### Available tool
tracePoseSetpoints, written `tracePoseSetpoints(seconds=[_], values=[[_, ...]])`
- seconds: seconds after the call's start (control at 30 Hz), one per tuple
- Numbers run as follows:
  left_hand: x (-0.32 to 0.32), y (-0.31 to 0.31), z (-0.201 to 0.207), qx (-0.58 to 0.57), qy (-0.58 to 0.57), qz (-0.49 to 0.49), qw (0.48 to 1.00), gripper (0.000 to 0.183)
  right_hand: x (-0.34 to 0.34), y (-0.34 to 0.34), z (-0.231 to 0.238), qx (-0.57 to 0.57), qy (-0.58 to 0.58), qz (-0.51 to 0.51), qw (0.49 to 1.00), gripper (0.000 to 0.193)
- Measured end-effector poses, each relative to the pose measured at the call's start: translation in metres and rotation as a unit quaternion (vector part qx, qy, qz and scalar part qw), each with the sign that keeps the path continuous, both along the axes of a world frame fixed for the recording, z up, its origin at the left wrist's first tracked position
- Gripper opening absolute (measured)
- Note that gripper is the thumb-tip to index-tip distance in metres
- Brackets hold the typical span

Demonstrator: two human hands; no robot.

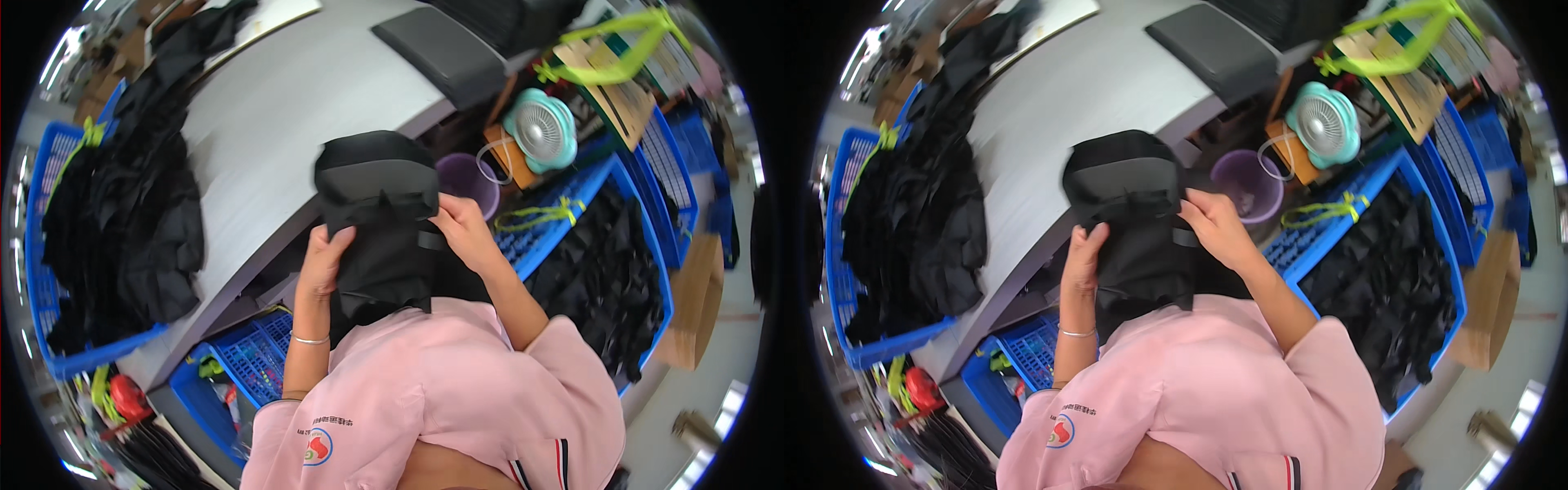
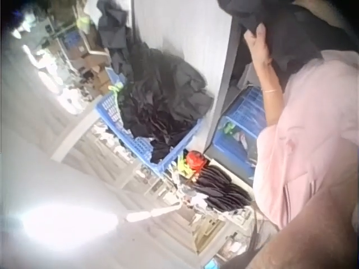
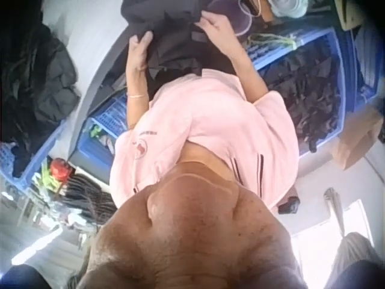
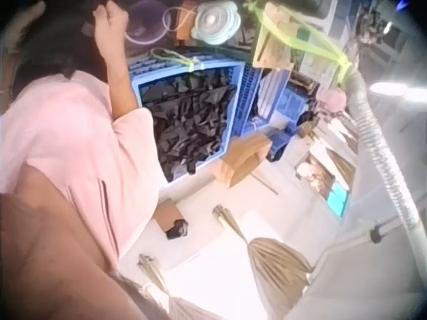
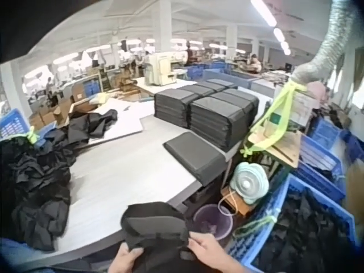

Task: Folding black fabric pieces and inserting stiffener boards into pockets at a factory workstation.

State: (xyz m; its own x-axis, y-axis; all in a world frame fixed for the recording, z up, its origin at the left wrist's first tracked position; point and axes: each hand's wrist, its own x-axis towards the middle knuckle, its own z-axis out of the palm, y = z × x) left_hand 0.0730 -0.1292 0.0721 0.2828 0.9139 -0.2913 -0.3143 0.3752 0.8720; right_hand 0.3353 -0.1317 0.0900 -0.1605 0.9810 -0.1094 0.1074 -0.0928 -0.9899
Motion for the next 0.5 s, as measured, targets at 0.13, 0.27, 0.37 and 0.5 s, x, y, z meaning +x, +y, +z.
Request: tracePoseSetpoints(seconds=[0.13, 0.27, 0.37, 0.5], values=[[0.008, -0.001, -0.012, -0.03, -0.119, 0.041, 0.992, 0.042, -0.003, -0.009, 0.004, -0.113, 0.257, 0.004, 0.96, 0.013], [0.033, -0.006, -0.006, -0.04, -0.063, 0.109, 0.991, 0.042, -0.001, -0.022, -0.011, -0.2, 0.377, -0.022, 0.904, 0.021], [0.045, -0.01, 0.024, 0.029, -0.006, 0.012, 0.999, 0.033, 0.004, -0.025, -0.016, -0.125, 0.331, -0.135, 0.926, 0.02], [0.056, -0.011, 0.038, 0.025, 0.068, -0.011, 0.997, 0.025, -0.001, -0.032, -0.001, -0.06, 0.282, -0.183, 0.94, 0.013]])
